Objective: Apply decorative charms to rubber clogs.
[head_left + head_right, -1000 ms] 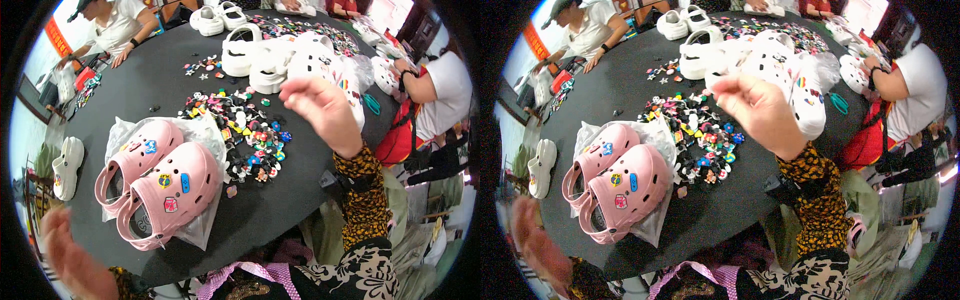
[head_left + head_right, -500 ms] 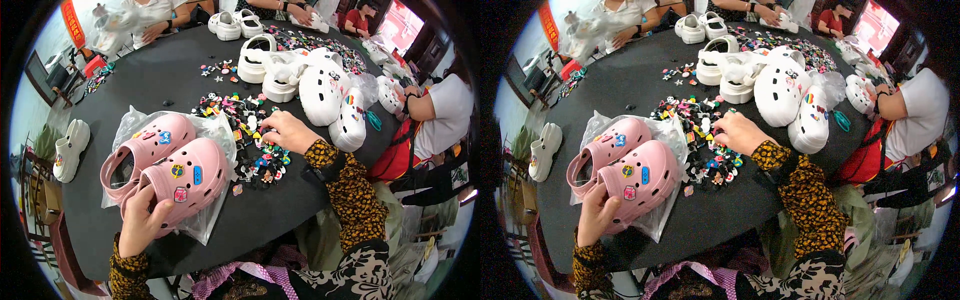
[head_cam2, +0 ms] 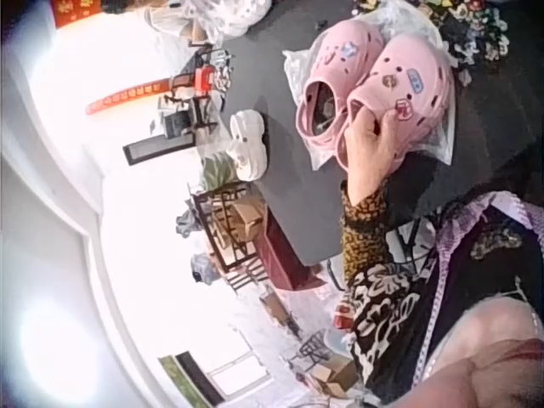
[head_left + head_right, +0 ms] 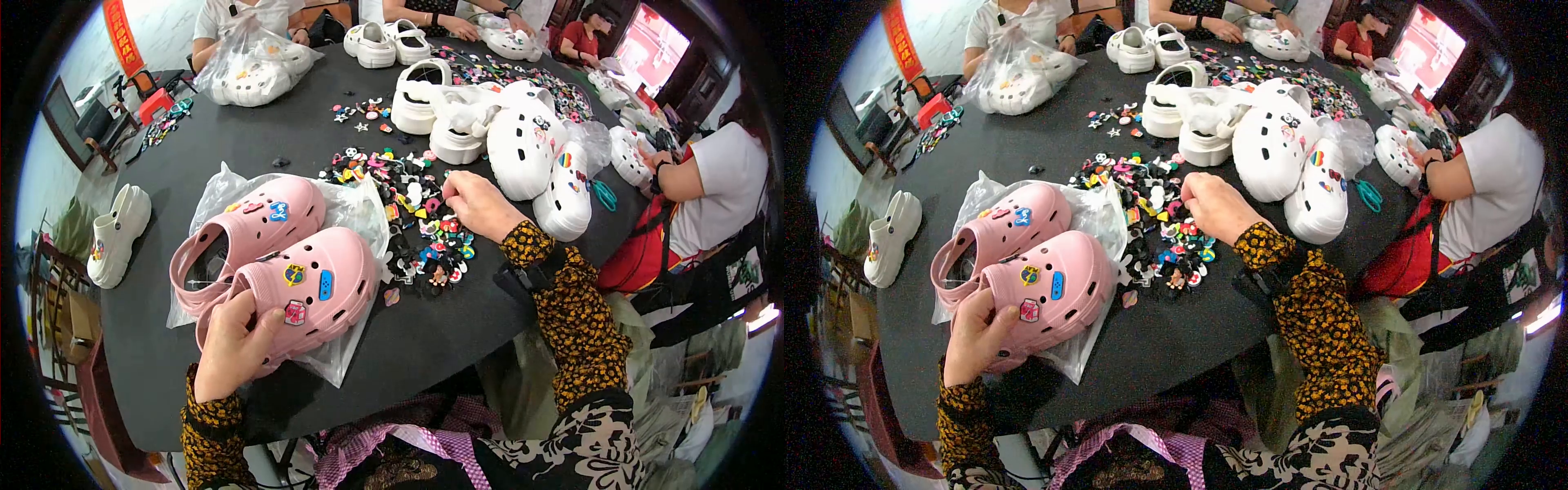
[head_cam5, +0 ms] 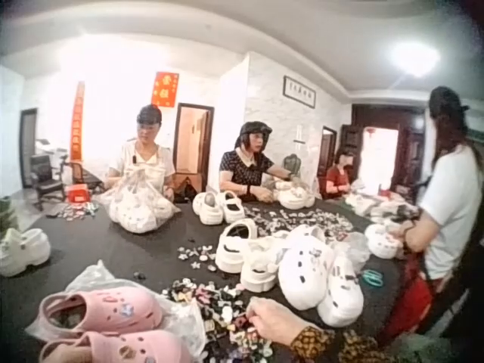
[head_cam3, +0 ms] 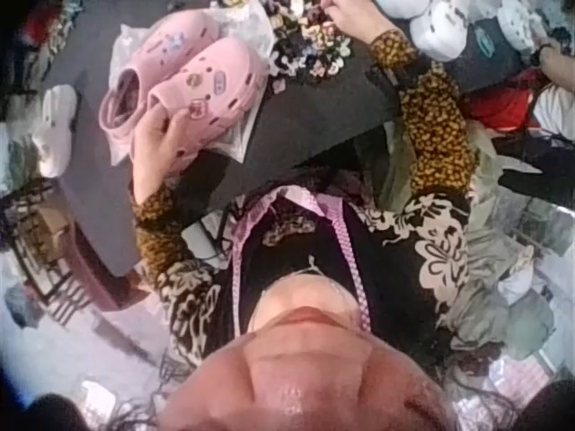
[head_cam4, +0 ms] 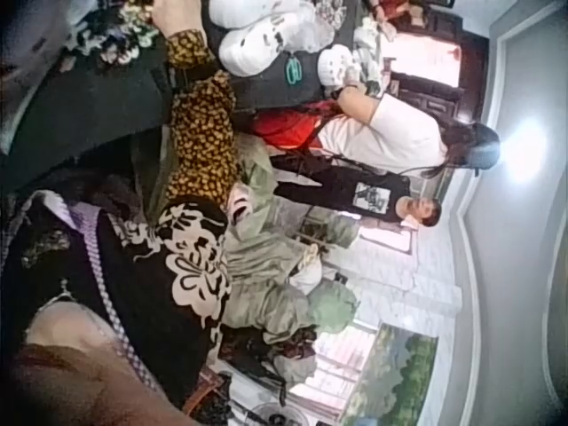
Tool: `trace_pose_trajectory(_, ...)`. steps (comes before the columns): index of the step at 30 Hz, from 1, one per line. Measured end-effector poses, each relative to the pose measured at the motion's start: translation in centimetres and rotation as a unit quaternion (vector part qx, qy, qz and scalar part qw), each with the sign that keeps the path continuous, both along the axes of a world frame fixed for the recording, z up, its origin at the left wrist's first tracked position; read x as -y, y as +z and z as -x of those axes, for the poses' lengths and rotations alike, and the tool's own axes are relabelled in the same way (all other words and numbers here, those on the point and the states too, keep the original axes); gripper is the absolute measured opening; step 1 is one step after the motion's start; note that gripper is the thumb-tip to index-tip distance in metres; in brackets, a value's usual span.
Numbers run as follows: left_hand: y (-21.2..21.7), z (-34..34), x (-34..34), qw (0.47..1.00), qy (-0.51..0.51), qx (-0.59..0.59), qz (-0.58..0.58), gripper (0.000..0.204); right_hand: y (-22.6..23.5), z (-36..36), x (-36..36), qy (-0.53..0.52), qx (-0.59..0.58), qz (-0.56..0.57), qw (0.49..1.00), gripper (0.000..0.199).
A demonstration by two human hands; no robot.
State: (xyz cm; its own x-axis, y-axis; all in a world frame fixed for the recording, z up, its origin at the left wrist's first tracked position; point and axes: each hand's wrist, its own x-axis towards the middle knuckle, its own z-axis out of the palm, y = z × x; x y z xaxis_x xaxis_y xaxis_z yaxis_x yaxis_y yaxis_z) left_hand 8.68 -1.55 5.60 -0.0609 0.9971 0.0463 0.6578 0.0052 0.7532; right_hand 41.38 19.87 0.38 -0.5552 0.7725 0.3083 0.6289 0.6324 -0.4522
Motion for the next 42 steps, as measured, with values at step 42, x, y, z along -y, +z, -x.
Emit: trace_pose_trajectory(42,-1.5,3.3,1.2,0.998,0.034,0.043,0.008,0.02,-0.7,3.4,0.9,0.092,0.05,-0.121,0.987,0.01)
